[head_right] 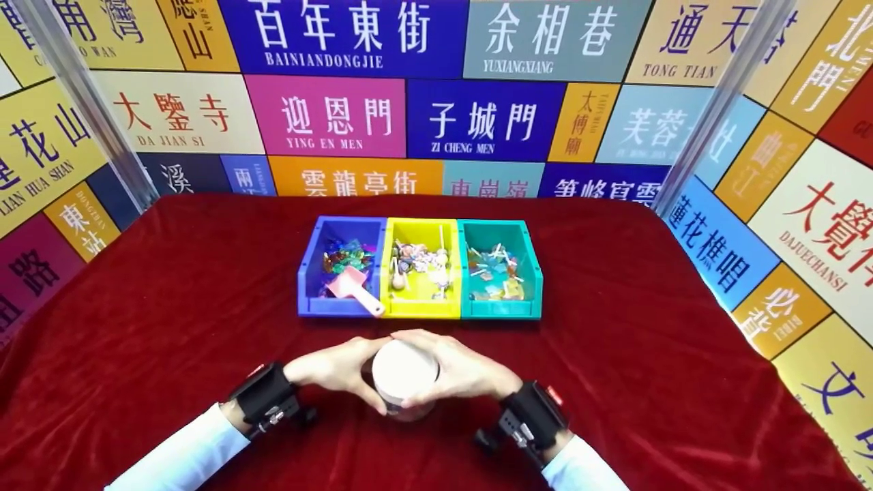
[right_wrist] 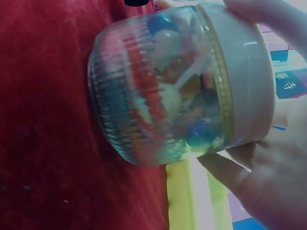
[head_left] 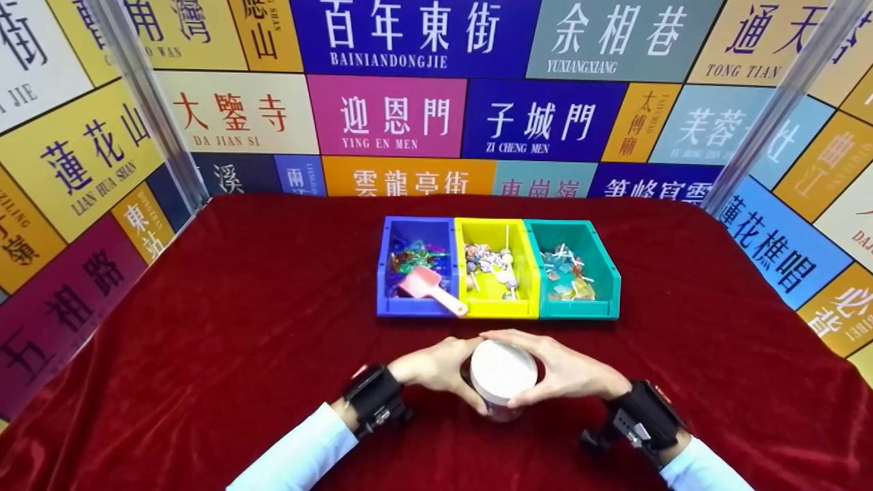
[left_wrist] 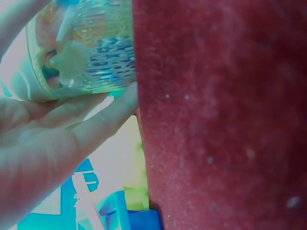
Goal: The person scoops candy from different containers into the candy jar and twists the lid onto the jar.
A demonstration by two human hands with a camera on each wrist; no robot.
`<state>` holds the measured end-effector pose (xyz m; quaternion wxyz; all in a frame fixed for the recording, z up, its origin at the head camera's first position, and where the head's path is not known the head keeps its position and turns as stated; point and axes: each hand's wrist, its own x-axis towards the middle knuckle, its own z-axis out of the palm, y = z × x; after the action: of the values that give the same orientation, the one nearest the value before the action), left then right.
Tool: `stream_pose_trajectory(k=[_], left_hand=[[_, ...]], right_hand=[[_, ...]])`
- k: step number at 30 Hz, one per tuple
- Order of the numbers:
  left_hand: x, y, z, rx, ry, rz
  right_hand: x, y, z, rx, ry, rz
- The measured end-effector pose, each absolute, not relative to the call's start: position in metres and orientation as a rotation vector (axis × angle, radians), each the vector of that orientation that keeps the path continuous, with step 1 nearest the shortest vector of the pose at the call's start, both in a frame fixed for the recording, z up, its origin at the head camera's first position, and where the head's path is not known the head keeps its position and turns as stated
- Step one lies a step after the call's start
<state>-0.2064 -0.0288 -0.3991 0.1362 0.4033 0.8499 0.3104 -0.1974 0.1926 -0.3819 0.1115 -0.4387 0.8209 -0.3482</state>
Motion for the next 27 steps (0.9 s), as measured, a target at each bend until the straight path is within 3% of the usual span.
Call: stream_pose_trajectory(k=[13,21,27], left_hand=[[-0.206,-0.029,-0.399,1.187,2.465,0.919],[-0.206,-0.031,-0.398,1.225,2.463,0.935],[-0.207,-0.031,-0.399,1.211,2.453,0.918]], right_hand=[[-0.17,0.179,-0.386,-1.053,2.878,-0.962],[-0.155,0.166,-0.383,-0.762,3.008,-0.928],[-0.171,0.182,-0.377,-0.942,2.731,-0.993]])
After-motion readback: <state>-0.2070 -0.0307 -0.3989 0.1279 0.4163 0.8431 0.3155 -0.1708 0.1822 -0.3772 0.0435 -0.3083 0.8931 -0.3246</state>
